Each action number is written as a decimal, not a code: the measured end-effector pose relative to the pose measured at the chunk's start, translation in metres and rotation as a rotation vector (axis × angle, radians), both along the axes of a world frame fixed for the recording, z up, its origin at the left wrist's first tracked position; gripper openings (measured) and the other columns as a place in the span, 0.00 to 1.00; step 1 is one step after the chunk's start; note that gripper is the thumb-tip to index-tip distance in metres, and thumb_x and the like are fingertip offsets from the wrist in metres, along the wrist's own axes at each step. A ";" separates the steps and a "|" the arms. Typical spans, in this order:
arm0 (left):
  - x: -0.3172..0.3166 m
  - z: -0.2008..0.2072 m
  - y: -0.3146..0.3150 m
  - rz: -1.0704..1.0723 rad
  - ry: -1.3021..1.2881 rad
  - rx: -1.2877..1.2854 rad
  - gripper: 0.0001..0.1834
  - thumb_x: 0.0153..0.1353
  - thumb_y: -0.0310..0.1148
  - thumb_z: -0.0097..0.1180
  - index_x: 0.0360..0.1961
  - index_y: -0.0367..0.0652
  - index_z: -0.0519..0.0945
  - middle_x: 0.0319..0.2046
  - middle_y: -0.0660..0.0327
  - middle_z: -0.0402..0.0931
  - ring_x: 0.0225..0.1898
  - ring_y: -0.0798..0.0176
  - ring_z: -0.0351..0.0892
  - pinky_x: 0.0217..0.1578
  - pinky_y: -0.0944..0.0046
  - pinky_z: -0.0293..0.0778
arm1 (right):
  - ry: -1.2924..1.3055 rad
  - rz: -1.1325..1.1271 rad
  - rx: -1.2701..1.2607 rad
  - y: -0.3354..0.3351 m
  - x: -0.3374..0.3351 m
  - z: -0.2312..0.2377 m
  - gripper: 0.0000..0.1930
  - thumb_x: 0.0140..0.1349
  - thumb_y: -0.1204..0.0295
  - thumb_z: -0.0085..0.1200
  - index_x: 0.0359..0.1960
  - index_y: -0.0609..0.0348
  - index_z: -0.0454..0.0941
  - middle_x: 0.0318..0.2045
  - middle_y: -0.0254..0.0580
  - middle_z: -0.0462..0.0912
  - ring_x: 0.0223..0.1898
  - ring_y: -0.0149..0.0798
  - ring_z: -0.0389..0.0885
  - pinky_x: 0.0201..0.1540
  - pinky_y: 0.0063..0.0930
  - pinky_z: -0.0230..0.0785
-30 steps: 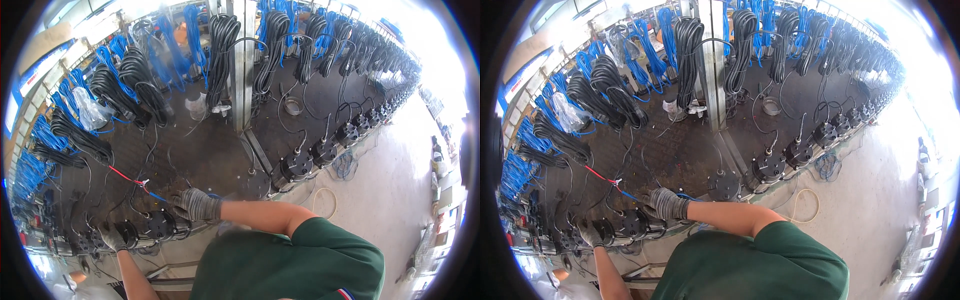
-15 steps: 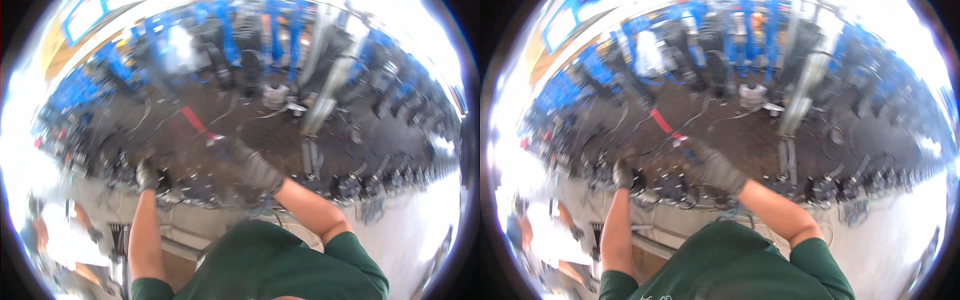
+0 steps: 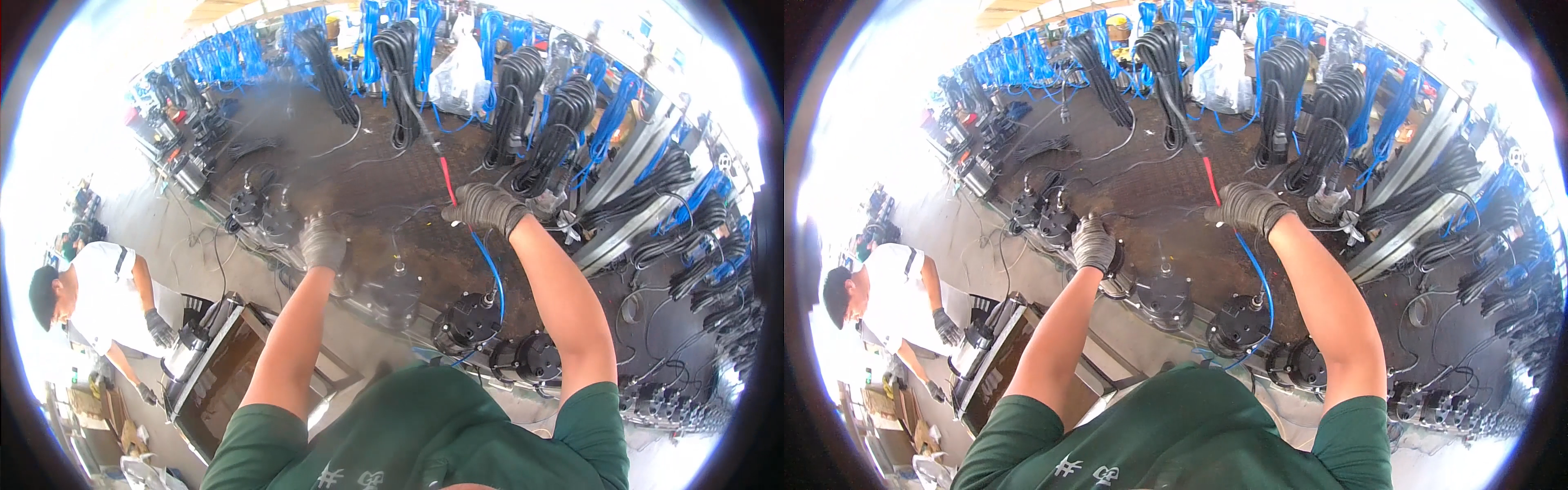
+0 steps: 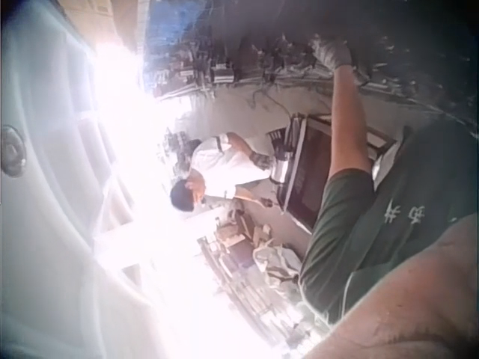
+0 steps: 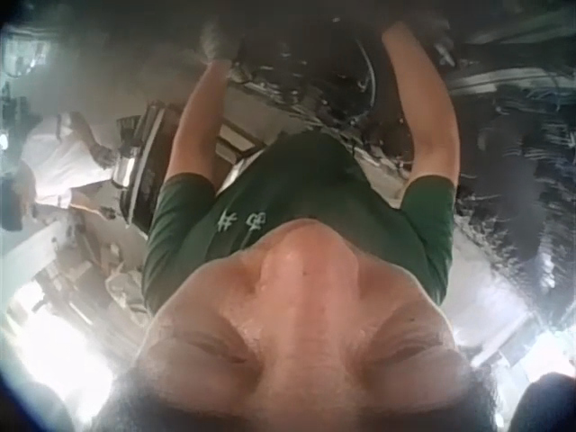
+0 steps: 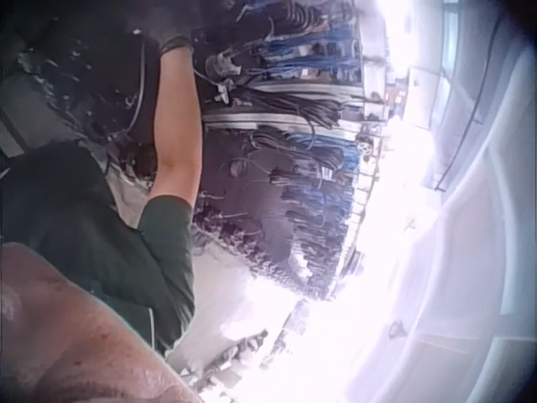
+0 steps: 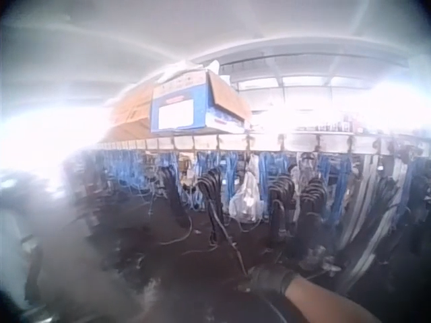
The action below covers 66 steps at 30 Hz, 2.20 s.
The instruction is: The person untangles and arranges several black power cables attached to industrial pumps on a long work table, moving individual cables to hang from overhead hooks and positioning the pump units in a row.
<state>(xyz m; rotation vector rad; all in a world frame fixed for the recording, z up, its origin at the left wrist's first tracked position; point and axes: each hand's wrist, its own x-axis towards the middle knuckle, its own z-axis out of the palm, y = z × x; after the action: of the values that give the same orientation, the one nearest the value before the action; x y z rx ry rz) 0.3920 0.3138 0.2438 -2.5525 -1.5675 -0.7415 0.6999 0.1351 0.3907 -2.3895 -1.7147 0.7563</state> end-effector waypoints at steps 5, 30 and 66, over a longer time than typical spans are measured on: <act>0.000 -0.004 0.001 0.010 0.001 -0.023 0.20 0.67 0.39 0.53 0.53 0.37 0.79 0.46 0.43 0.83 0.50 0.40 0.84 0.52 0.42 0.77 | 0.499 -0.272 0.504 0.050 -0.007 0.000 0.26 0.67 0.45 0.63 0.49 0.58 0.85 0.36 0.45 0.90 0.34 0.40 0.88 0.43 0.39 0.80; 0.005 -0.010 0.012 0.029 -0.033 0.043 0.18 0.67 0.40 0.53 0.51 0.40 0.80 0.46 0.45 0.83 0.52 0.42 0.83 0.52 0.42 0.76 | 1.087 -0.292 0.652 0.043 -0.004 0.010 0.14 0.72 0.64 0.59 0.49 0.63 0.81 0.38 0.41 0.88 0.35 0.36 0.88 0.34 0.29 0.81; 0.007 0.013 0.003 0.071 0.047 -0.122 0.22 0.68 0.48 0.58 0.53 0.41 0.81 0.50 0.47 0.83 0.53 0.42 0.82 0.54 0.45 0.77 | 0.747 -0.282 0.733 0.016 0.019 0.028 0.10 0.71 0.63 0.61 0.39 0.56 0.81 0.25 0.29 0.77 0.18 0.22 0.70 0.21 0.21 0.59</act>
<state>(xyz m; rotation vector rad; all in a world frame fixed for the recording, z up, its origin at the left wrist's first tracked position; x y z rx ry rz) 0.3987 0.3171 0.2569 -2.5610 -1.7290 -0.5925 0.7185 0.1515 0.4189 -1.5180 -1.0544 0.6819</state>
